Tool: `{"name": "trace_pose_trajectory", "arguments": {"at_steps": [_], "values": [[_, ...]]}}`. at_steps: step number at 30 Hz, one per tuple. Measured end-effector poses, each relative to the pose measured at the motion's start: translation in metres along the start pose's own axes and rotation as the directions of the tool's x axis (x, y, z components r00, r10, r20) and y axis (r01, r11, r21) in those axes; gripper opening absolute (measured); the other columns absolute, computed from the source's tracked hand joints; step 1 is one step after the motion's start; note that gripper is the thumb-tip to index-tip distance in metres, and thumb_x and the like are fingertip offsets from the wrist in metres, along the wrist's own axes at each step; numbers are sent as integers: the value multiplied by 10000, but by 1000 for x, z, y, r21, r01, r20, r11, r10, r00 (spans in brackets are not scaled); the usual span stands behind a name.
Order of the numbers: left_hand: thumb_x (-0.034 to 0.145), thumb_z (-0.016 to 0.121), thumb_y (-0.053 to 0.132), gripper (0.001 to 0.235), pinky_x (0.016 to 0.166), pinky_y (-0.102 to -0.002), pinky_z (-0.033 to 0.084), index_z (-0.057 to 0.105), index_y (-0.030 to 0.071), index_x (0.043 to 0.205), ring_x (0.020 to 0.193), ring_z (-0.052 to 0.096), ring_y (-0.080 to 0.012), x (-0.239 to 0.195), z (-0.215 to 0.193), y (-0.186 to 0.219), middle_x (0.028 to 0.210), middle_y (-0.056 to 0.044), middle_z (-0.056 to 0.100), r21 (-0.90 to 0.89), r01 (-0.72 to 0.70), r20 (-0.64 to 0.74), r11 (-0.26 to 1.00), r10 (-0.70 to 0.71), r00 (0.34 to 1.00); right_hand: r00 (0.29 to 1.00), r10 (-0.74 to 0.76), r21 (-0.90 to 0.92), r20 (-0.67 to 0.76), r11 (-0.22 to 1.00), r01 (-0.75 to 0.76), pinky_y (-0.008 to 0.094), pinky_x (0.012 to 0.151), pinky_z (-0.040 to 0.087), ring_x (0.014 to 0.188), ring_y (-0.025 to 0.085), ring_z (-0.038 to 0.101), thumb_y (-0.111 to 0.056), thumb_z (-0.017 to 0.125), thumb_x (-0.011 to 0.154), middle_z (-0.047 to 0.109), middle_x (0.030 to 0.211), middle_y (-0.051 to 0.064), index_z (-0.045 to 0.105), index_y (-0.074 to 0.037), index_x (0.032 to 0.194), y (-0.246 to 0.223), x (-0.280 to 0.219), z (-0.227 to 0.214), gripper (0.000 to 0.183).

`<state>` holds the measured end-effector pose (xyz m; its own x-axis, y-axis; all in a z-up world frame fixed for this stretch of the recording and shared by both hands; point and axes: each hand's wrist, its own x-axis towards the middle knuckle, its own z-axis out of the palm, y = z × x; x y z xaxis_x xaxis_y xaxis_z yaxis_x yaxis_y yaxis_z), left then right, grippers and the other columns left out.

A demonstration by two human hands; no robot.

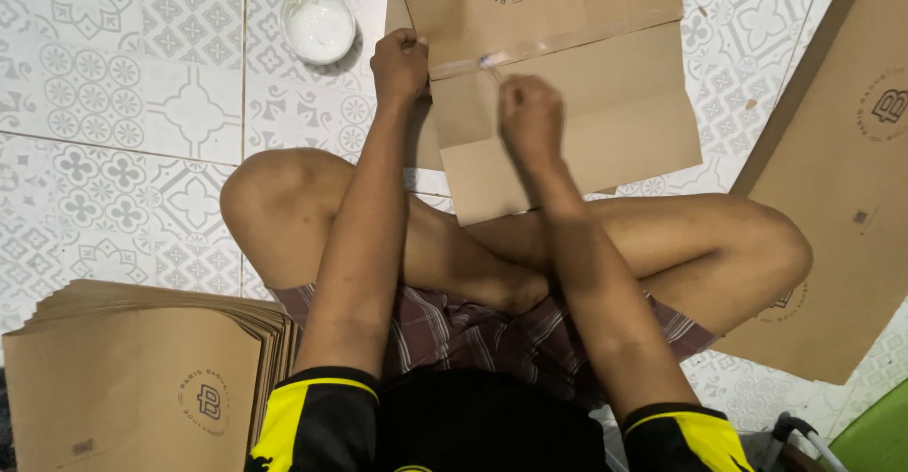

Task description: The person sits on the floor and folds a flat brown paper bag into shape. They use a small brush to apply white adhesive from a container along the bag's seam, then press the edges together to secure the bag.

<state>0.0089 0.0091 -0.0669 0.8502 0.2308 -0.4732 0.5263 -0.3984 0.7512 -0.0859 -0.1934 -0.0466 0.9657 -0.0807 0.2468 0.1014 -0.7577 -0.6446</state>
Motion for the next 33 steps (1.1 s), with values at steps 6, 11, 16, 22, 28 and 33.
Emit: {"name": "trace_pose_trajectory", "arguments": {"at_steps": [6,11,16,22,28,33], "values": [[899,625,232,136,813,-315,540,746,182,863,829,689,-155,-7,-2,7,801,47,756,-36,17,5,999,-17,1000,990,76,-58,-116,995,-83,483,618,453,642,355,611,-24,545,904,672,719,157,701,-43,798,3,-4,8,190],[882,642,264,150,841,-303,516,771,189,882,892,716,-175,-7,-5,10,876,30,794,16,-14,-2,1000,14,1000,999,25,86,-33,996,-22,441,692,515,749,341,678,-18,602,946,726,827,176,727,26,922,-33,-11,21,135],[867,659,301,206,862,-282,569,791,204,992,949,762,-158,1,1,1,993,20,826,-43,56,21,998,-55,998,974,142,-95,-177,982,-160,448,623,493,650,316,646,-82,608,937,713,733,118,766,-31,870,19,-8,4,179],[913,665,276,267,441,-334,671,728,137,1132,708,722,-174,-20,-9,27,1039,-29,770,-181,211,101,960,-195,975,996,63,63,-68,996,-58,457,636,488,681,329,640,-29,601,944,697,769,169,751,15,960,-48,-18,27,157],[939,634,304,280,408,-307,628,723,129,1139,637,654,-161,-25,-16,31,929,5,723,-167,188,126,968,-168,978,1000,-4,145,-23,989,7,408,634,497,689,289,648,-13,597,967,699,792,146,749,26,1006,-90,-16,21,162],[883,664,354,381,426,-324,611,718,159,1205,752,693,-153,-4,1,9,1116,9,752,-256,174,98,951,-154,983,985,152,280,-75,952,-126,353,668,451,705,189,562,-95,647,950,617,748,42,682,-72,799,-90,-4,6,157]]}}
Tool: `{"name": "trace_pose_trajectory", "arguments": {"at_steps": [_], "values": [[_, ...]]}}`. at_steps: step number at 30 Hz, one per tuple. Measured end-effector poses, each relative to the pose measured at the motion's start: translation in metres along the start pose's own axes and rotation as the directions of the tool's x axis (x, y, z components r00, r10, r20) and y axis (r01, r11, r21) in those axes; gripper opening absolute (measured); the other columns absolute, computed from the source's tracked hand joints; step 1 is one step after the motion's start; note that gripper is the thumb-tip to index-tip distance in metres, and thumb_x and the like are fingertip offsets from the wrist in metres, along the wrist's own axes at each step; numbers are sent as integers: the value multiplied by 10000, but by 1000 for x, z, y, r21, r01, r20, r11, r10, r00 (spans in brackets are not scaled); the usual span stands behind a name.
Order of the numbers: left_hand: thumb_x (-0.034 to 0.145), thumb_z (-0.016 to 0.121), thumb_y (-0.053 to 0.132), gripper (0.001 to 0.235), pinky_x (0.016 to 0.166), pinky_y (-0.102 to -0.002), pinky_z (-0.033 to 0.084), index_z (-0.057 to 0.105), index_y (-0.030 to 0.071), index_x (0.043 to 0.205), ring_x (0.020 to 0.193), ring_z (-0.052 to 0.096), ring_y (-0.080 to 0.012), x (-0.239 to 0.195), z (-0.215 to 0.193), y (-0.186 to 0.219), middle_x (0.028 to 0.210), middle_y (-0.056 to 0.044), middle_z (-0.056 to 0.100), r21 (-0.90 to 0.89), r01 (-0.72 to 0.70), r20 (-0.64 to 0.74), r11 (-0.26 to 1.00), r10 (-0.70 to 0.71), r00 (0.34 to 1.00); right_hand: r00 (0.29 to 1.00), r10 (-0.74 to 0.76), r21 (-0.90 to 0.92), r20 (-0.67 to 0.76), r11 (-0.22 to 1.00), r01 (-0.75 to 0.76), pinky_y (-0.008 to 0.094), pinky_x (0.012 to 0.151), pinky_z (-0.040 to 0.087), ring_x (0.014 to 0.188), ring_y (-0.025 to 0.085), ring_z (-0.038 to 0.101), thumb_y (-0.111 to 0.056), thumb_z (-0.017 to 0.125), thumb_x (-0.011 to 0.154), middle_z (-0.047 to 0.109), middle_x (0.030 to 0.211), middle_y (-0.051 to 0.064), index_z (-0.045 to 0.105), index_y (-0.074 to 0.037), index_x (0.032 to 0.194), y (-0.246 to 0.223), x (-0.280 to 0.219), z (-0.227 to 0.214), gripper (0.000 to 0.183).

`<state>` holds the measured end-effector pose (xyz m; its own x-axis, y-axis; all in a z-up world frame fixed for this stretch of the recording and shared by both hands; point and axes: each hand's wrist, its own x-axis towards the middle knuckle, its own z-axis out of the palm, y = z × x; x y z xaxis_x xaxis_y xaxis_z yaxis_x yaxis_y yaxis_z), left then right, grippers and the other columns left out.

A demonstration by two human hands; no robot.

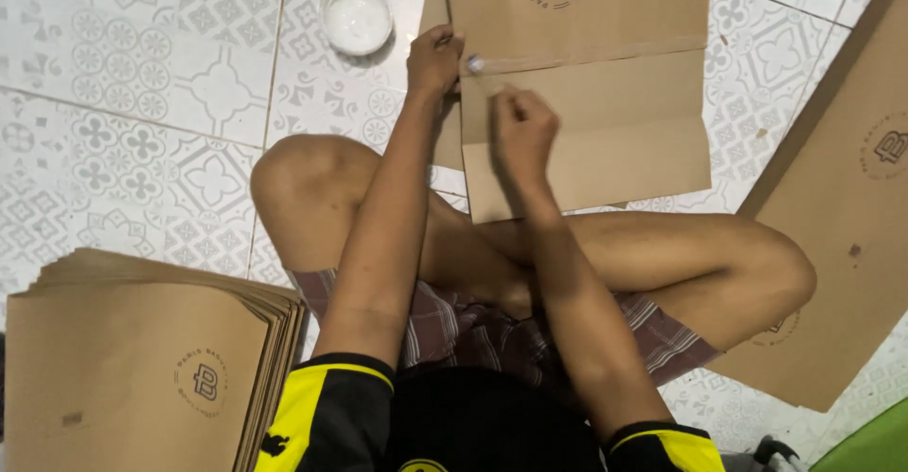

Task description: The person sits on the floor and folds a flat brown paper bag into shape. They use a small brush to apply white adhesive from a container along the bag's seam, then press the edges together to secure the bag.

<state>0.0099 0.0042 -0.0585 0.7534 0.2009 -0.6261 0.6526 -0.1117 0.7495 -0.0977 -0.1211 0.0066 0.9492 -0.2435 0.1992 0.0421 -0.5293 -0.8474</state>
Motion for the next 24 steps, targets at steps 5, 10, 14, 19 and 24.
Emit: {"name": "trace_pose_trajectory", "arguments": {"at_steps": [5,10,14,19,24], "values": [[917,627,268,523,1054,-245,520,623,146,1426,1298,658,-189,6,3,-10,1443,-72,665,-208,7,2,978,-7,1000,992,-84,-9,-91,996,84,321,756,525,786,170,683,-99,682,983,750,863,79,797,-34,1012,16,38,-2,135],[900,504,267,598,1127,-375,417,536,211,1495,1430,499,-332,1,0,-24,1678,-68,333,223,-56,55,973,44,998,960,-183,-10,211,982,190,314,735,519,794,167,688,-106,703,904,746,829,52,843,-85,964,-8,85,39,154],[909,491,245,595,1107,-394,425,509,200,1502,1399,518,-343,0,-20,-25,1634,-86,372,233,-84,14,969,83,996,901,-158,-25,404,983,184,346,768,514,839,203,705,-158,653,921,780,857,77,828,-80,856,-49,101,78,202],[935,452,178,589,1048,-451,448,427,165,1524,1304,573,-377,-3,-36,-20,1502,-143,490,314,-201,-15,928,217,976,836,132,-130,533,989,-73,254,626,569,711,64,734,-235,819,889,809,774,24,851,-98,880,-57,105,121,141],[955,422,128,588,1004,-493,465,365,139,1540,1234,615,-403,-6,-31,-16,1403,-185,578,375,-292,0,880,315,949,818,193,-173,543,978,-115,314,750,562,819,178,706,-437,821,884,742,892,119,794,-45,1038,-61,106,108,421]]}}
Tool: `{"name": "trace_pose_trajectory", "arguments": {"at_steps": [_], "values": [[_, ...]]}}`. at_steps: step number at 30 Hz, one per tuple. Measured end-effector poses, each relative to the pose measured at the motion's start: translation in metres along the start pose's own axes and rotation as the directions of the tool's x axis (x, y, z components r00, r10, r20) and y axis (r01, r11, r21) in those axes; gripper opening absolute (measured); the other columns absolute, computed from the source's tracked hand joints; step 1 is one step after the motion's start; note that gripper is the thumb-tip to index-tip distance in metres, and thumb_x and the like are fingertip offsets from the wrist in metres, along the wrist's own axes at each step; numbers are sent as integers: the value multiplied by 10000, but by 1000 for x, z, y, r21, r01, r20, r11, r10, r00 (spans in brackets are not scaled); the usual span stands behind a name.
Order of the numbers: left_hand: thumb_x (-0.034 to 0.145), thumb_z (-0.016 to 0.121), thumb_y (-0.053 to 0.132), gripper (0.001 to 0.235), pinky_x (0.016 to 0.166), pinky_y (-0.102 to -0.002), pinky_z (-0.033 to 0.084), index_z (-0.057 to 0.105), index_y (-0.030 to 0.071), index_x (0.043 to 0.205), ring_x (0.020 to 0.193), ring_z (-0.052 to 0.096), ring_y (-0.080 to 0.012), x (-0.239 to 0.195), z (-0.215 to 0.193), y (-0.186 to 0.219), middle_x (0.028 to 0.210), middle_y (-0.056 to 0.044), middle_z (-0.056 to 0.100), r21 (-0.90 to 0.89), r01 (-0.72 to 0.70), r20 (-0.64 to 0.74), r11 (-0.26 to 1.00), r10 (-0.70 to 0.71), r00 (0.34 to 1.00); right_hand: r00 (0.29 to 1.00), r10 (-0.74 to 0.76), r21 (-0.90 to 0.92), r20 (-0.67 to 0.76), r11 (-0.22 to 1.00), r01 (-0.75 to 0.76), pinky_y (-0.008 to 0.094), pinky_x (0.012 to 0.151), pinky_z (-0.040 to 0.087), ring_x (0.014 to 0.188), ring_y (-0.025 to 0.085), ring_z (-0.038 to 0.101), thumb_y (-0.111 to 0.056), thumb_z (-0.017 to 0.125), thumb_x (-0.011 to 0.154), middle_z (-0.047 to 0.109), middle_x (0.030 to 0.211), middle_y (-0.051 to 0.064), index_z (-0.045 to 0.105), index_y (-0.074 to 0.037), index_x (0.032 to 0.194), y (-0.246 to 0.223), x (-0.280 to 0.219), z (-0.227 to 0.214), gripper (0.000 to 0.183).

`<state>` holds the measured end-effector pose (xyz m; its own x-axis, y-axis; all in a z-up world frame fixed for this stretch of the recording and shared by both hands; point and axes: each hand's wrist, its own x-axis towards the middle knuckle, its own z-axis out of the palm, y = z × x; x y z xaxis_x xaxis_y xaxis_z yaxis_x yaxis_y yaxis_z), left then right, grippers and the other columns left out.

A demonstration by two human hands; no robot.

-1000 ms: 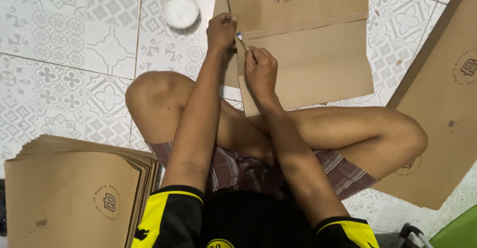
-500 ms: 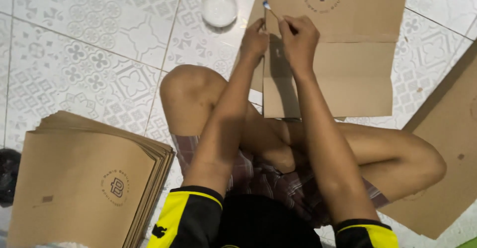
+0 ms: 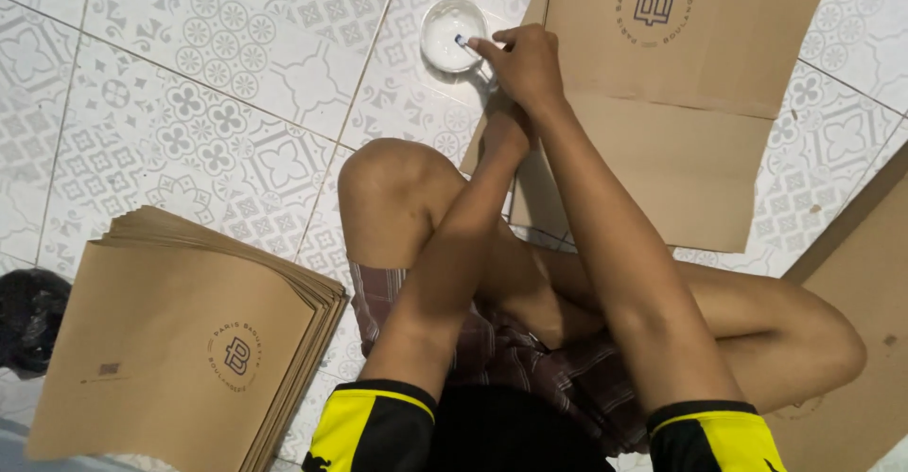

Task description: The person sits on the floor and folds a flat brown paper bag into shape. They use a small brush to apply white adhesive from a container along the bag's seam, then press the edges together to secure the bag.

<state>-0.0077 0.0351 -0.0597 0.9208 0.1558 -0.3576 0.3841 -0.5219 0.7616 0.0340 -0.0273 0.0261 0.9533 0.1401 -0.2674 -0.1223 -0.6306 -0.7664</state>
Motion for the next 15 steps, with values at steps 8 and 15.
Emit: {"name": "trace_pose_trajectory", "arguments": {"at_steps": [8,15], "values": [[933,583,-34,773,934,-478,511,291,224,1601,1166,600,-375,-23,2,32,1397,-175,536,120,-120,58,985,114,992,904,-409,-232,-127,898,373,348,813,501,941,232,711,-257,669,1071,789,1036,118,801,-36,1100,114,-64,-143,260],[931,594,183,748,877,-524,530,265,260,1598,1123,611,-436,-55,-36,45,1318,-199,541,583,-376,530,721,13,848,803,569,-345,175,800,-492,460,929,503,1113,356,660,-253,562,1017,661,1295,220,571,-156,1469,220,-181,-275,462]]}}
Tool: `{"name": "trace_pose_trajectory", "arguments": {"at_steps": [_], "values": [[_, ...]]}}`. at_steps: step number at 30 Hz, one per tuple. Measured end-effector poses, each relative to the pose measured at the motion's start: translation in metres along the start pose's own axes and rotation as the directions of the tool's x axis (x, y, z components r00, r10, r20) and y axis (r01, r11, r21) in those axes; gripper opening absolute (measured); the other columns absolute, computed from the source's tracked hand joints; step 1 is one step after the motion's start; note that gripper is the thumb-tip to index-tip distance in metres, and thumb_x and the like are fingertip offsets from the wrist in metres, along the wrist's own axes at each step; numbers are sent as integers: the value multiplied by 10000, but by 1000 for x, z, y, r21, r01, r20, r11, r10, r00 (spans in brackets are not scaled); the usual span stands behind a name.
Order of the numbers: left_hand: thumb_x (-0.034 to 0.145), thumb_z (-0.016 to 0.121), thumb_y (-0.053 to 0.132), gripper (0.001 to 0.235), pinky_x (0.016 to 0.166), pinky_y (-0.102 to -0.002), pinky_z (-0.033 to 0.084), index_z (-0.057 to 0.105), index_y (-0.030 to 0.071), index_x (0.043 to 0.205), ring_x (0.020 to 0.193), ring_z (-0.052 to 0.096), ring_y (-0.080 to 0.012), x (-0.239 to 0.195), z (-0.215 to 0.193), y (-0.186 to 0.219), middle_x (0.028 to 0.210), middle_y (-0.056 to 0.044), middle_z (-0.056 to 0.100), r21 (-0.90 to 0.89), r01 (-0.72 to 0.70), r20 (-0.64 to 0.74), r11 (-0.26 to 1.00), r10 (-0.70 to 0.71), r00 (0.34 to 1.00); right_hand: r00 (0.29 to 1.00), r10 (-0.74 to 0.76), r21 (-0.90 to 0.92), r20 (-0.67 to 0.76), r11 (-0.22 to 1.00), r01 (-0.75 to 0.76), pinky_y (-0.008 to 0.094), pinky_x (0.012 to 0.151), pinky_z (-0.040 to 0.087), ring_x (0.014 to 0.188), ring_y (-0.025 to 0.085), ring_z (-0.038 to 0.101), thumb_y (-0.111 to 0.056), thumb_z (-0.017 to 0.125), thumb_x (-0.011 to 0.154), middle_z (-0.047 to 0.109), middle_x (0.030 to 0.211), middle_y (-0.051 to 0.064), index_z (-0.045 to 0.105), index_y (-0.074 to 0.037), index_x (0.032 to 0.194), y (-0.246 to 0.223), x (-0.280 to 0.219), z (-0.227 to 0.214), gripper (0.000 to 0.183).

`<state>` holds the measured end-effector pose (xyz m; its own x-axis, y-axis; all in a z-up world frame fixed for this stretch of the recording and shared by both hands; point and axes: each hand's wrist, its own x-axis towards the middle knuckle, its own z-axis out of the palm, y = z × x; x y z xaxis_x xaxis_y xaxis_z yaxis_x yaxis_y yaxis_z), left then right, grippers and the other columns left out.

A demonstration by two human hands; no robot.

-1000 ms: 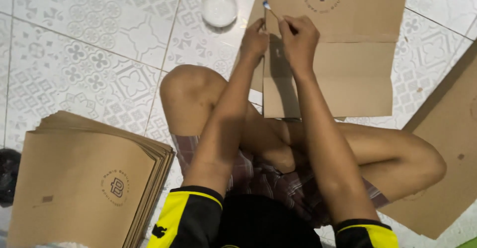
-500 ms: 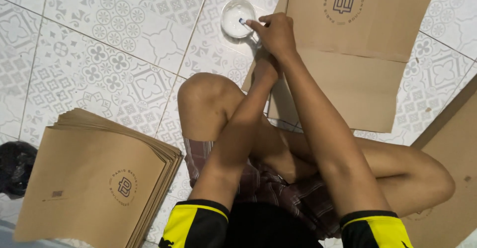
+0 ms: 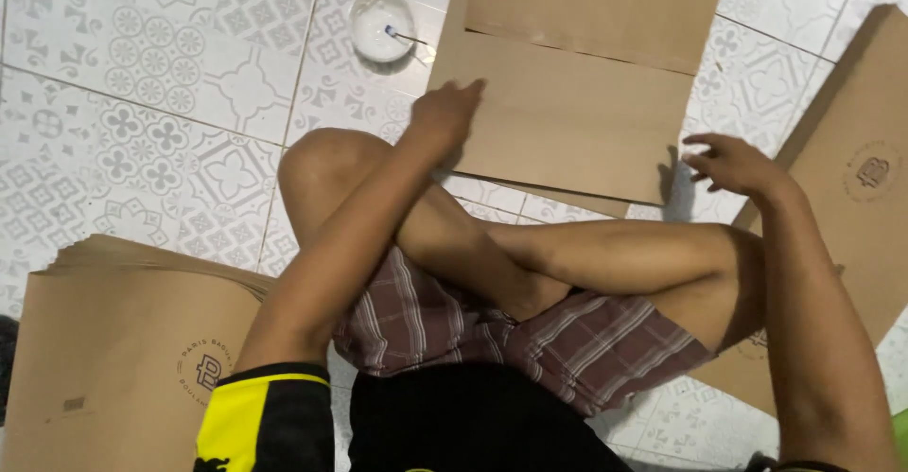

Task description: The person sits on the floor and folds a flat brown paper bag into shape. They use a small brush to apply white adhesive from a container along the bag's seam, then press the edges together to secure the bag.

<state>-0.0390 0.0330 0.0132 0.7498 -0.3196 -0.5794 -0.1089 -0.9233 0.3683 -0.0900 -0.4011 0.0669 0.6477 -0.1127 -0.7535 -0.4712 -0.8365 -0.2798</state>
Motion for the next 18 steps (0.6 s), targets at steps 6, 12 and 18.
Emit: {"name": "trace_pose_trajectory", "arguments": {"at_steps": [6,12,18], "values": [[833,635,191,1046,998,-502,504,-11,285,1650,1261,576,-453,-20,-12,-3,1418,-280,538,35,162,240,986,-165,957,975,167,329,148,921,-208,494,939,519,1138,358,614,-70,458,1015,625,1293,169,353,-207,1624,34,-4,3,632],[770,710,-33,1004,1012,-544,502,274,313,1605,1266,579,-488,-26,-4,-4,1372,-304,580,-61,140,154,988,-129,980,990,93,355,104,926,-124,553,896,538,1123,472,606,81,544,920,577,1246,350,318,-186,1636,32,-1,20,797],[743,739,-128,843,1017,-563,512,589,277,1467,1223,616,-486,-42,-11,3,1250,-291,672,-16,-19,4,1000,19,1000,1000,-12,335,-11,942,15,539,832,578,1091,545,615,191,607,853,566,1249,458,539,-100,1503,46,10,28,716]]}}
